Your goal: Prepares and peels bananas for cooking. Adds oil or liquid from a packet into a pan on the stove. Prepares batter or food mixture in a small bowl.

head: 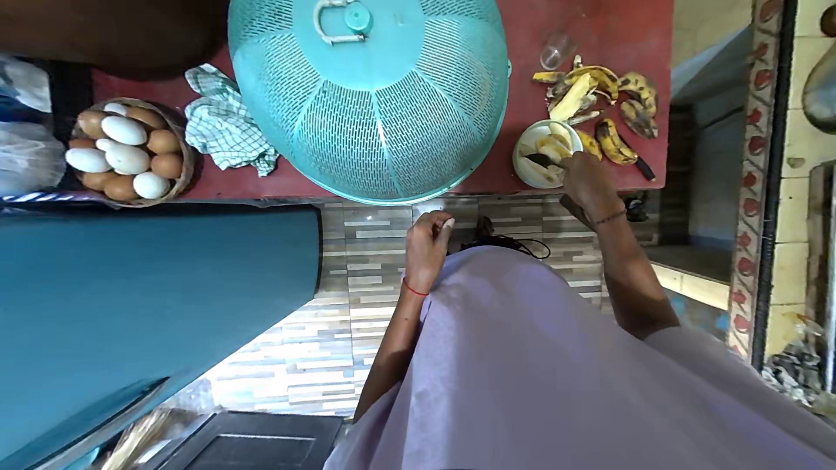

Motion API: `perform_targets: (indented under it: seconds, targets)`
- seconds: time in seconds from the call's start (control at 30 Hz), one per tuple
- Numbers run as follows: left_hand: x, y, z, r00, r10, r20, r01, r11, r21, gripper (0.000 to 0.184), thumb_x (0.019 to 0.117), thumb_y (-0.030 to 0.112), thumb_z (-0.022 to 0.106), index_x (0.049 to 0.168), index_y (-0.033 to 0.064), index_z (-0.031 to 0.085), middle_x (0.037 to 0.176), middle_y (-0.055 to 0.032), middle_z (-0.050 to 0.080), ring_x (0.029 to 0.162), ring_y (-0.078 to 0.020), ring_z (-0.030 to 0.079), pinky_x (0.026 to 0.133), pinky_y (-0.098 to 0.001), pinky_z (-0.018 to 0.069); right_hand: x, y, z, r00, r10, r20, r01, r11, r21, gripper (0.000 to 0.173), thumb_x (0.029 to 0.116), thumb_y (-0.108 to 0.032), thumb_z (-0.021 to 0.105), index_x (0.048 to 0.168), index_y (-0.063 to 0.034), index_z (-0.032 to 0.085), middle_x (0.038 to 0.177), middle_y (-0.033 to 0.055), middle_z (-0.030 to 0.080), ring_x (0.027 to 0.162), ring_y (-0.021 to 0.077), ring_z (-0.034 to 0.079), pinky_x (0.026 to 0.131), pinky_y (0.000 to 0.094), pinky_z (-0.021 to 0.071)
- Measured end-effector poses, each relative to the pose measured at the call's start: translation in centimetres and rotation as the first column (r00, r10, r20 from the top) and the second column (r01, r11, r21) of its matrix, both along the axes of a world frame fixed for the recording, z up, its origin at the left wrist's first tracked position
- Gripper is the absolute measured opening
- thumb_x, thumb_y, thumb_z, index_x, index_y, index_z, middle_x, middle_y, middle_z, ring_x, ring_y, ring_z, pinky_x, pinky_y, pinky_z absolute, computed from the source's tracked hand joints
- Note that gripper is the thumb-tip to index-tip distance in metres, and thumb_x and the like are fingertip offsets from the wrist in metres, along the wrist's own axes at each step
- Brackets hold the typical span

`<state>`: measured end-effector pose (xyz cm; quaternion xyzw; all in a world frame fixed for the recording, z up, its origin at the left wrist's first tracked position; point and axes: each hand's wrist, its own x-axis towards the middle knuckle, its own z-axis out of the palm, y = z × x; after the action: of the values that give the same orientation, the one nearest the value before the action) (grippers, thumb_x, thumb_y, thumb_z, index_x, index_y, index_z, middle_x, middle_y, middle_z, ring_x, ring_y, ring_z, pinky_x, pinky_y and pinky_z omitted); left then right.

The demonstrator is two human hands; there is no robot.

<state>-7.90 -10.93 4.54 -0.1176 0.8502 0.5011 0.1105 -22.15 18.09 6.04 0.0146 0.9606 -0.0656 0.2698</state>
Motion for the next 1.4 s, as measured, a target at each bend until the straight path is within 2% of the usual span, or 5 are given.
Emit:
perform_targets:
  seconds: [0.33,0.73,1.03,1.3,1.4]
  targets:
    - [0.2,0.2,-0.4,1.000,0.018,0.011,-0.018,1.000,0.003,0.015,0.1022,0.013,0.060,0.108,0.0013,0.069,0.091,-0.0130,0.066,0.071,-0.0214,0.065,0.069,-0.0397,0.0566,1.3,-0.4,1.7,0.998,0.068,-0.013,-0.062,0.965,0.255,0.021,0.1001,-0.007,0.058,0.106,0.0093,0.069,0.112,0.0320,0.066,0.099,0.0529,0.066,0.073,0.0680,0.0523]
    - [0.4,0.3,-0.4,0.999,0.035,0.024,-0.035,0.999,0.001,0.015,0.1024,0.012,0.060,0.107,0.0014,0.069,0.090,-0.0124,0.066,0.069,-0.0209,0.064,0.067,-0.0393,0.0560,0.3,0.9,1.2,0.983,0.181,0.012,-0.182,0.978,0.103,0.023,0.0966,-0.002,0.059,0.114,0.0023,0.073,0.119,0.0278,0.067,0.104,0.0508,0.066,0.079,0.0704,0.0518]
    - [0.9,0.4,-0.7,0.999,0.037,0.031,-0.036,0.999,-0.007,0.015,0.1024,0.013,0.060,0.108,0.0015,0.069,0.092,-0.0130,0.067,0.070,-0.0215,0.065,0.068,-0.0412,0.0566,-0.9,-0.3,0.7,0.974,0.214,0.075,-0.223,0.963,0.151,0.019,0.0977,-0.005,0.059,0.105,0.0073,0.070,0.116,0.0293,0.067,0.108,0.0502,0.065,0.083,0.0699,0.0500]
    - [1.3,0.4,-0.9,0.997,0.054,0.058,-0.053,0.999,-0.005,0.016,0.1023,0.014,0.061,0.107,0.0011,0.069,0.090,-0.0128,0.067,0.070,-0.0214,0.065,0.069,-0.0406,0.0565,-6.3,3.1,-1.7,0.960,0.203,0.193,-0.191,0.978,-0.081,0.021,0.0988,-0.015,0.062,0.110,-0.0037,0.076,0.121,0.0270,0.067,0.118,0.0494,0.060,0.093,0.0741,0.0434]
    - [1.6,0.3,-1.0,0.996,0.065,0.062,-0.065,0.998,-0.007,0.016,0.1026,0.014,0.061,0.107,0.0011,0.069,0.090,-0.0130,0.067,0.070,-0.0216,0.065,0.069,-0.0412,0.0565,-7.3,3.9,-1.6,0.957,0.147,0.248,-0.102,0.977,-0.186,0.014,0.0945,-0.011,0.070,0.105,-0.0022,0.077,0.114,0.0267,0.068,0.112,0.0469,0.062,0.092,0.0715,0.0448]
